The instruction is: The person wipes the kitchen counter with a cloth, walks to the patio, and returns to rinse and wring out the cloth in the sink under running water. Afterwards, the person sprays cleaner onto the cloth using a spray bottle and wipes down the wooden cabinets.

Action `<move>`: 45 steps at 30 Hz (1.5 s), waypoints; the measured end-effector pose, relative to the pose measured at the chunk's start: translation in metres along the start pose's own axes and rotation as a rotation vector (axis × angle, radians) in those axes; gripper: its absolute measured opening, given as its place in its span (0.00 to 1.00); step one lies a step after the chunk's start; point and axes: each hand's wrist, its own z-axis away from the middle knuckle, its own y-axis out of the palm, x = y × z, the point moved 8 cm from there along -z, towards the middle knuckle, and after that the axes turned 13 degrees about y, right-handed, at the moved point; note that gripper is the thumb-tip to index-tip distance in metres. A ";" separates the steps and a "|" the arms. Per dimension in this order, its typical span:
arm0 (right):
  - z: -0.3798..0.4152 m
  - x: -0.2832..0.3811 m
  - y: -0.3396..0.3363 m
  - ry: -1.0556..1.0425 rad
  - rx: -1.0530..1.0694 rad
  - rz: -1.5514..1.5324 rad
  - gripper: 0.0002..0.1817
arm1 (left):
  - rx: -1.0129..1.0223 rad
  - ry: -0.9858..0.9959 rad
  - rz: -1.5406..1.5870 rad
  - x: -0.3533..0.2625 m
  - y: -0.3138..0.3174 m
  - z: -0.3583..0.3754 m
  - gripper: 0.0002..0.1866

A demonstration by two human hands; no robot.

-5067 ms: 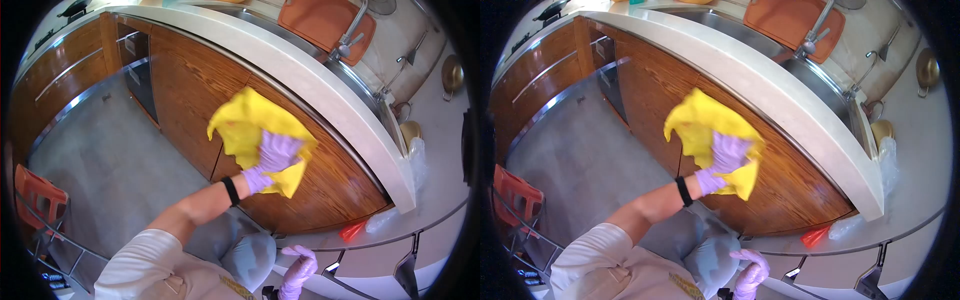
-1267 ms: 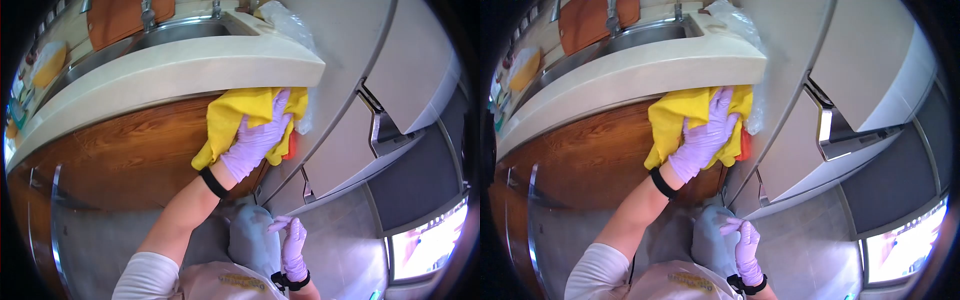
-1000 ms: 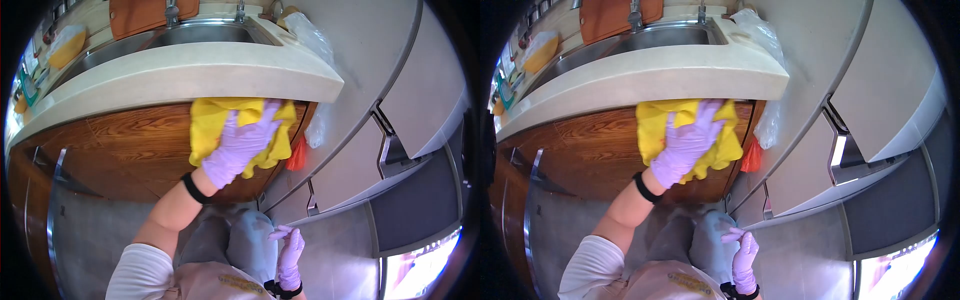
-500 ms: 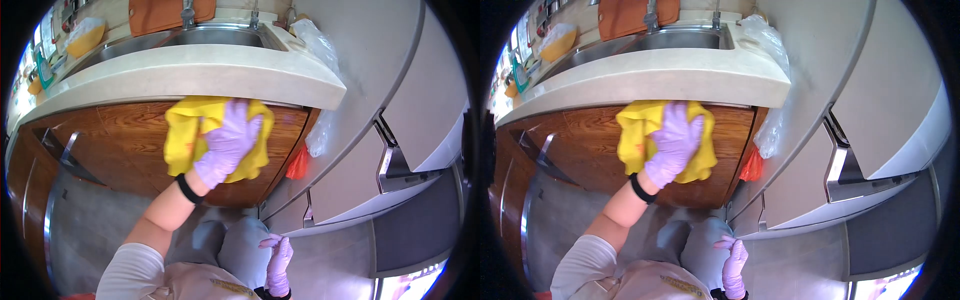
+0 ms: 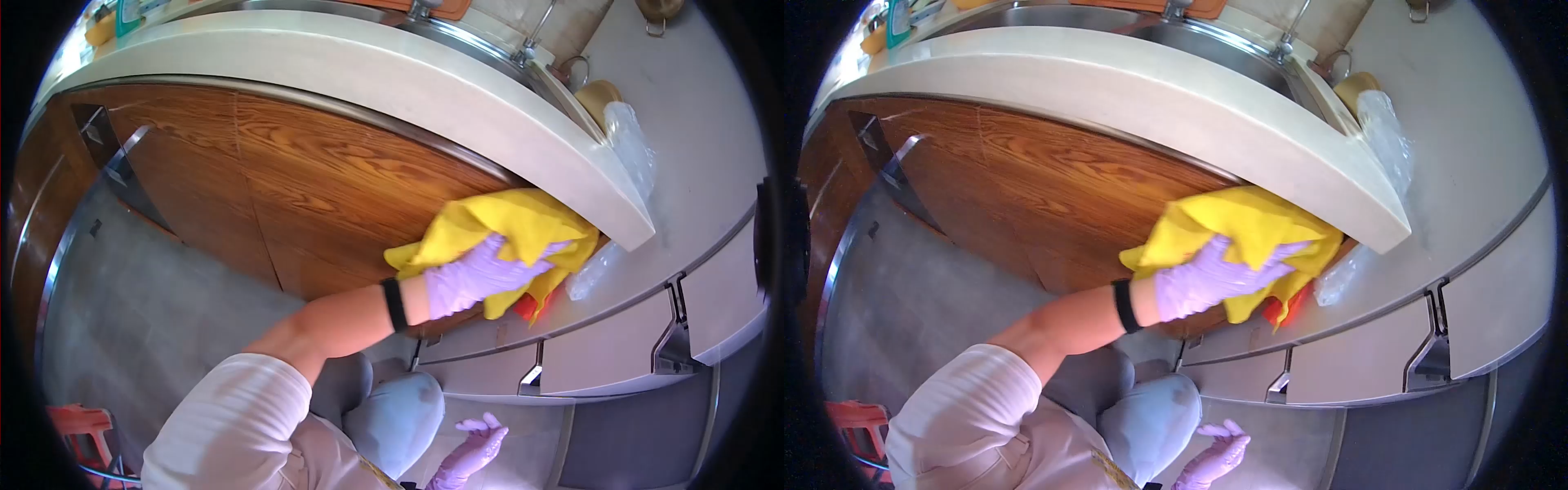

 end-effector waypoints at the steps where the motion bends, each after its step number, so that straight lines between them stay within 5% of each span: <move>1: 0.004 0.000 0.001 0.006 0.001 0.003 0.27 | -0.125 -0.300 0.905 0.049 0.003 0.018 0.28; 7: 0.007 -0.015 0.013 0.046 0.083 0.036 0.27 | 0.168 -0.553 0.752 0.190 0.034 0.157 0.34; 11: 0.012 -0.014 0.036 0.002 0.198 0.085 0.27 | -0.006 -0.731 0.215 0.298 0.020 0.231 0.29; 15: 0.017 -0.023 0.049 0.044 0.273 0.073 0.27 | 0.019 -0.800 -0.026 0.295 0.039 0.249 0.26; 17: 0.020 -0.024 0.052 0.073 0.267 0.091 0.27 | 0.137 -0.751 0.112 0.265 0.032 0.209 0.25; 21: 0.020 -0.024 0.054 0.100 0.249 0.055 0.27 | 0.002 -0.681 0.699 0.192 0.018 0.136 0.27; 22: 0.017 -0.025 0.050 0.053 0.257 0.042 0.27 | 0.165 -0.686 1.007 0.169 0.027 0.121 0.26; 24: 0.018 -0.019 0.048 0.020 0.246 0.041 0.28 | -0.159 -0.499 0.867 0.137 0.012 0.093 0.29; 26: 0.022 -0.012 0.048 0.038 0.208 0.002 0.28 | -0.182 -0.520 1.005 0.131 0.012 0.085 0.29; 30: 0.034 0.012 0.043 -0.082 0.149 0.108 0.28 | -0.128 -0.459 1.054 0.160 0.019 0.099 0.26; 31: 0.035 0.013 0.044 -0.083 0.151 0.113 0.28 | -0.240 -0.421 0.730 0.184 0.006 0.106 0.24; 37: 0.027 -0.007 0.043 0.055 0.183 0.091 0.28 | 0.209 -0.484 0.571 0.286 0.024 0.176 0.28; 41: 0.022 -0.020 0.041 0.058 0.195 0.091 0.27 | 0.032 -0.563 0.043 0.345 0.035 0.258 0.28; 45: 0.010 -0.037 0.041 0.112 0.215 0.017 0.28 | -0.035 -0.670 0.196 0.325 0.044 0.248 0.27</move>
